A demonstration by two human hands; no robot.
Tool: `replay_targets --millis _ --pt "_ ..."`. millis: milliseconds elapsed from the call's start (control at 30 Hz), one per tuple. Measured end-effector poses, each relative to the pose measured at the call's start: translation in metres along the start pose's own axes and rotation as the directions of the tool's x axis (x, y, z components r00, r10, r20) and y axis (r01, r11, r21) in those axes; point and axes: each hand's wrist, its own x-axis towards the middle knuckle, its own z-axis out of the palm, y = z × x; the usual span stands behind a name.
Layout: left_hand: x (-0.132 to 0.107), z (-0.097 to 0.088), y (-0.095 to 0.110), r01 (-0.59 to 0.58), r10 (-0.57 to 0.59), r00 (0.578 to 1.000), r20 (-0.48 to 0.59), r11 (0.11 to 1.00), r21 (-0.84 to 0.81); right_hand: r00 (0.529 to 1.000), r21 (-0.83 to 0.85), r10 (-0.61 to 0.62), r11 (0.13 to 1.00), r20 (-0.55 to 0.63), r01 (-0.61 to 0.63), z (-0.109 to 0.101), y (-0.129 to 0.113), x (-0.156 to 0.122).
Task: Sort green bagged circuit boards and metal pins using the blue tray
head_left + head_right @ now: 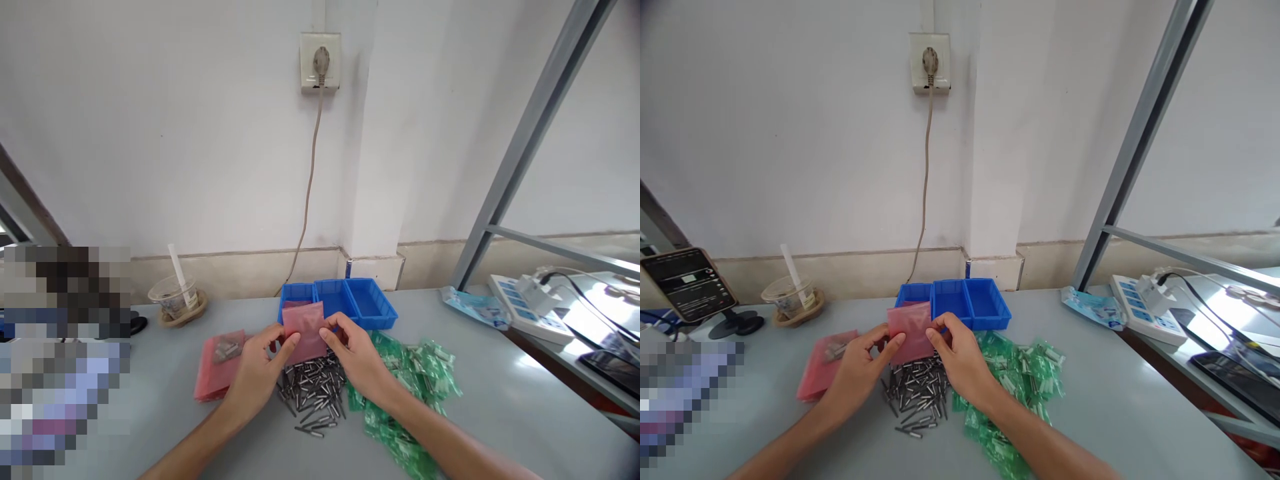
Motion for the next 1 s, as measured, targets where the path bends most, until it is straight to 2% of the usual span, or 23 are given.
replay_targets --millis 267,367,500,600,733,900,1000 --pt "-0.002 -0.001 0.002 -0.074 0.075 0.997 -0.022 0.996 0.042 1.0 0.055 0.018 0.998 -0.013 -0.017 0.001 0.001 0.001" --pt "-0.004 -0.002 0.006 -0.102 0.104 0.993 -0.055 0.994 0.037 0.998 0.171 0.065 0.983 0.004 -0.064 0.002 0.003 0.003" --pt "-0.006 -0.005 0.011 -0.177 0.18 0.98 -0.09 0.983 0.041 0.981 0.347 0.192 0.919 0.022 -0.187 0.002 0.001 0.005" --pt "-0.009 -0.008 0.014 -0.269 0.277 0.958 -0.071 0.958 0.104 0.966 0.43 0.257 0.872 0.0 -0.232 0.001 -0.005 0.005" --pt "-0.01 -0.009 0.012 -0.347 0.354 0.935 -0.006 0.919 0.187 0.97 0.498 0.239 0.837 0.043 -0.228 -0.001 -0.011 0.004" --pt "-0.011 -0.007 0.007 -0.287 0.292 0.956 -0.013 0.949 0.13 0.967 0.527 0.252 0.817 0.044 -0.237 -0.003 -0.012 0.005" --pt "-0.012 -0.006 0.007 -0.258 0.259 0.966 0.003 0.961 0.102 0.972 0.465 0.23 0.857 0.041 -0.222 -0.003 -0.011 0.004"
